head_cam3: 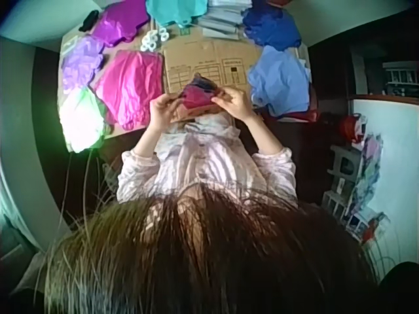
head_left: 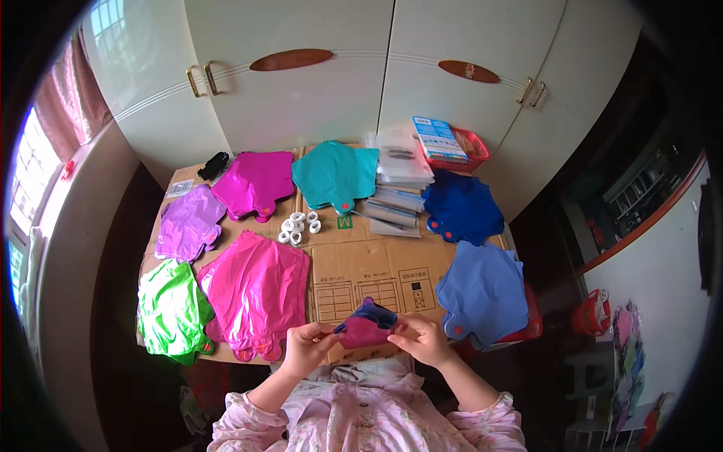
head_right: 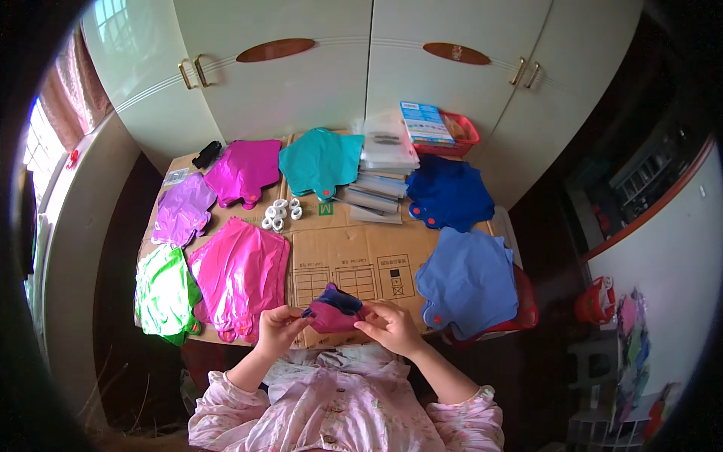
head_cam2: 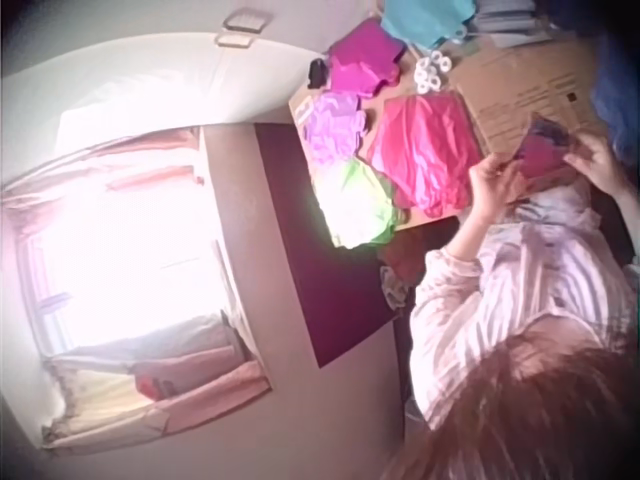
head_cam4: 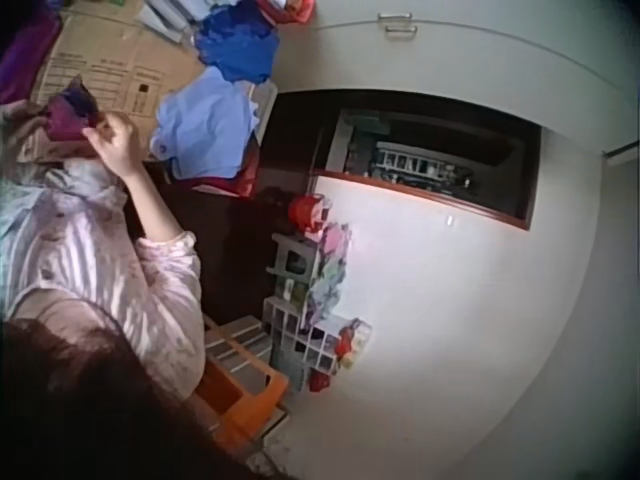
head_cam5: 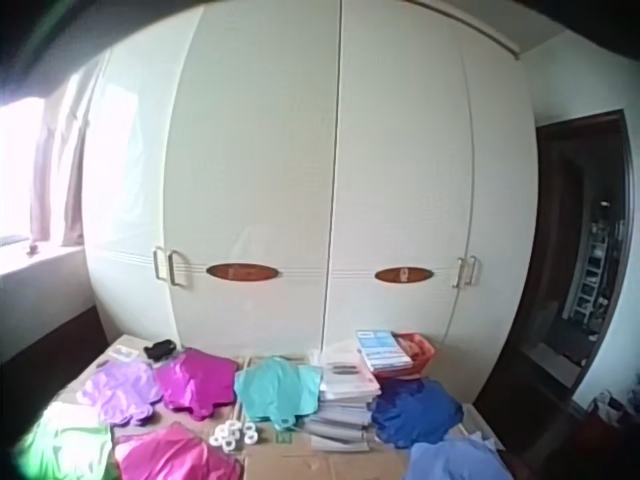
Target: Folding and inserting colored plastic sheets into cardboard backings and clear plastic sleeves.
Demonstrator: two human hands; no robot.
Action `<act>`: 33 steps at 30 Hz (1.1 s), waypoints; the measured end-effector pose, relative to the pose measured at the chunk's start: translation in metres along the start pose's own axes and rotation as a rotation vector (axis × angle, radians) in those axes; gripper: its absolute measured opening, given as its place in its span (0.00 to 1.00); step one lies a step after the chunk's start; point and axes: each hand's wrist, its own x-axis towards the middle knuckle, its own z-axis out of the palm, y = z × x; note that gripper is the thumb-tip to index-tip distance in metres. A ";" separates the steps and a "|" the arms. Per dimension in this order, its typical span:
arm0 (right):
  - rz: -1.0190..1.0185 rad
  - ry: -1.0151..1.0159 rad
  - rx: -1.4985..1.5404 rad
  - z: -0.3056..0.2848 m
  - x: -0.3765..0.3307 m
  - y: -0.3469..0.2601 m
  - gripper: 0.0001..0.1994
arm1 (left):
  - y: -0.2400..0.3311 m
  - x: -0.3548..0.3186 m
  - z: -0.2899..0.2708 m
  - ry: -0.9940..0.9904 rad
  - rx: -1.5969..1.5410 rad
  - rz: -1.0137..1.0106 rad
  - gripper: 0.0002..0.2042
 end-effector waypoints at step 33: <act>-0.105 0.207 0.037 0.019 0.015 -0.009 0.06 | 0.007 0.009 0.001 -0.011 -0.134 -0.129 0.03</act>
